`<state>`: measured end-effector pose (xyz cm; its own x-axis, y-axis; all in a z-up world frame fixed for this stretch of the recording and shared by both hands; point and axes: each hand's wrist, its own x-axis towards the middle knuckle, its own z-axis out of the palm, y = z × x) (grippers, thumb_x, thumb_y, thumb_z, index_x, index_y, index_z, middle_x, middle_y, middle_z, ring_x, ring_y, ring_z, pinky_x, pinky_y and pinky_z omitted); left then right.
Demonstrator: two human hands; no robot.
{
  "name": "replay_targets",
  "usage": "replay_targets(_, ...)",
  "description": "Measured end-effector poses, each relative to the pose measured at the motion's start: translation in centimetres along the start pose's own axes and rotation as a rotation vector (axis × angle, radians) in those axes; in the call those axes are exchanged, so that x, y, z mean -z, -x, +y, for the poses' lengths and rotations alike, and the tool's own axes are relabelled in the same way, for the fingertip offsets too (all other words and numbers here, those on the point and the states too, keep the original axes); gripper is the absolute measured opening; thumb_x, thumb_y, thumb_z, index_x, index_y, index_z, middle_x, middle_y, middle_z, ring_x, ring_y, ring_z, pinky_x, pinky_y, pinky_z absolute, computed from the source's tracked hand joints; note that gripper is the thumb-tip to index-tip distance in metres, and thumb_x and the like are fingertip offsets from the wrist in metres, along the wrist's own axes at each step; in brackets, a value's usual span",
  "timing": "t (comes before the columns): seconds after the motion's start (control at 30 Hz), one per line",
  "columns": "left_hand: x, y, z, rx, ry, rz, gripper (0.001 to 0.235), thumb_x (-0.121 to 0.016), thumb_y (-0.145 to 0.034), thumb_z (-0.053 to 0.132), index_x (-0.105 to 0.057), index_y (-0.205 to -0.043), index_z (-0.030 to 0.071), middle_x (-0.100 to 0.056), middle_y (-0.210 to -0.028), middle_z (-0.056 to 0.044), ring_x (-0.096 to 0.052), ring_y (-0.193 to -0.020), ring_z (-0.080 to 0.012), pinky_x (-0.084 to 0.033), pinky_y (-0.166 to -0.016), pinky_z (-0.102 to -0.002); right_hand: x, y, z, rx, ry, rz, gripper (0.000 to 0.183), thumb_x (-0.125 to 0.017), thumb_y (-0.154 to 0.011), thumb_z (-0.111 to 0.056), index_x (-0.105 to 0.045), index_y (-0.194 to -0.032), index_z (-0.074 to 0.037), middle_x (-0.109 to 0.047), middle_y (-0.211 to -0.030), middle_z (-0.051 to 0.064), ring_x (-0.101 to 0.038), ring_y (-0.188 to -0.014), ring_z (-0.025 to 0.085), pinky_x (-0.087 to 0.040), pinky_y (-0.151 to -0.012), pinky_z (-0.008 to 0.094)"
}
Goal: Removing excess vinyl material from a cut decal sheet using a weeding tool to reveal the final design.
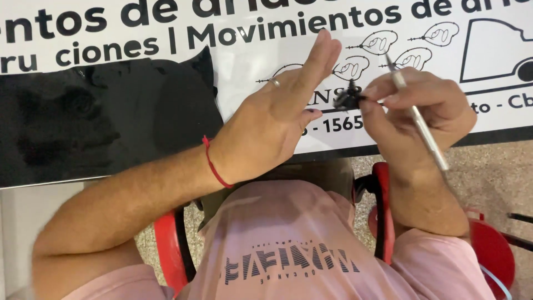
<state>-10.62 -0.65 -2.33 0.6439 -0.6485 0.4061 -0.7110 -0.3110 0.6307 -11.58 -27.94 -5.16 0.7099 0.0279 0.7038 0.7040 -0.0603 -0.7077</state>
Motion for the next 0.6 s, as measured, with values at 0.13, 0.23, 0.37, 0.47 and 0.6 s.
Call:
replay_targets(0.13, -0.7, 0.7, -0.1, -0.302, -0.488, 0.32, 0.086, -0.076, -0.146, -0.02, -0.005, -0.19, 0.001, -0.03, -0.194, -0.024, -0.082, -0.158, -0.0398, -0.081, -0.143, -0.053, 0.9, 1.1, 0.5, -0.008, -0.244, 0.116, 0.032, -0.088, -0.102, -0.003, -0.061, -0.116, -0.015, -0.076, -0.104, 0.008, -0.08, -0.09, 0.018, -0.074, -0.078, 0.033)
replay_targets(0.23, -0.8, 1.0, 1.0, -0.347, -0.785, 0.467, 0.078, -0.076, -0.141, -0.014, -0.014, -0.186, 0.003, -0.06, -0.178, -0.02, -0.077, -0.146, -0.0338, -0.071, -0.092, -0.042, 0.5, 1.7, 0.4, -0.05, -0.318, -0.02, 0.042, -0.094, -0.091, -0.005, -0.065, -0.119, -0.015, -0.078, -0.112, 0.006, -0.083, -0.109, 0.015, -0.076, -0.103, 0.027)
replay_targets(0.37, -1.4, 0.8, 1.8, -0.428, -0.808, 0.513, 0.079, -0.077, -0.145, 0.009, -0.01, -0.185, -0.001, -0.063, -0.172, -0.023, -0.081, -0.142, -0.0406, -0.068, -0.088, -0.044, -1.2, 1.1, -2.1, -0.132, -0.271, -0.117, 0.031, -0.085, -0.103, 0.006, -0.068, -0.122, -0.011, -0.08, -0.114, 0.012, -0.085, -0.102, 0.015, -0.076, -0.091, 0.024)
replay_targets(0.47, -2.5, 1.6, 1.6, -0.704, -0.984, 0.513, 0.104, -0.048, -0.104, -0.025, -0.003, -0.19, 0.013, -0.068, -0.171, -0.022, -0.091, -0.137, -0.0521, -0.076, -0.077, -0.047, -1.2, 0.7, -4.0, -0.39, -0.058, -0.136, 0.027, -0.089, -0.104, -0.013, -0.069, -0.121, -0.006, -0.08, -0.113, 0.012, -0.082, -0.106, 0.018, -0.071, -0.101, 0.029)
replay_targets(0.6, -2.6, 0.8, 2.0, -0.441, -0.784, 0.599, 0.062, -0.067, -0.139, 0.03, -0.025, -0.182, 0.012, -0.068, -0.167, -0.014, -0.087, -0.136, -0.0431, -0.07, -0.087, -0.046, 0.1, 2.2, -1.3, -0.089, -0.046, -0.06, 0.023, -0.086, -0.106, -0.001, -0.069, -0.12, -0.01, -0.078, -0.119, 0.012, -0.081, -0.115, 0.024, -0.072, -0.112, 0.039)
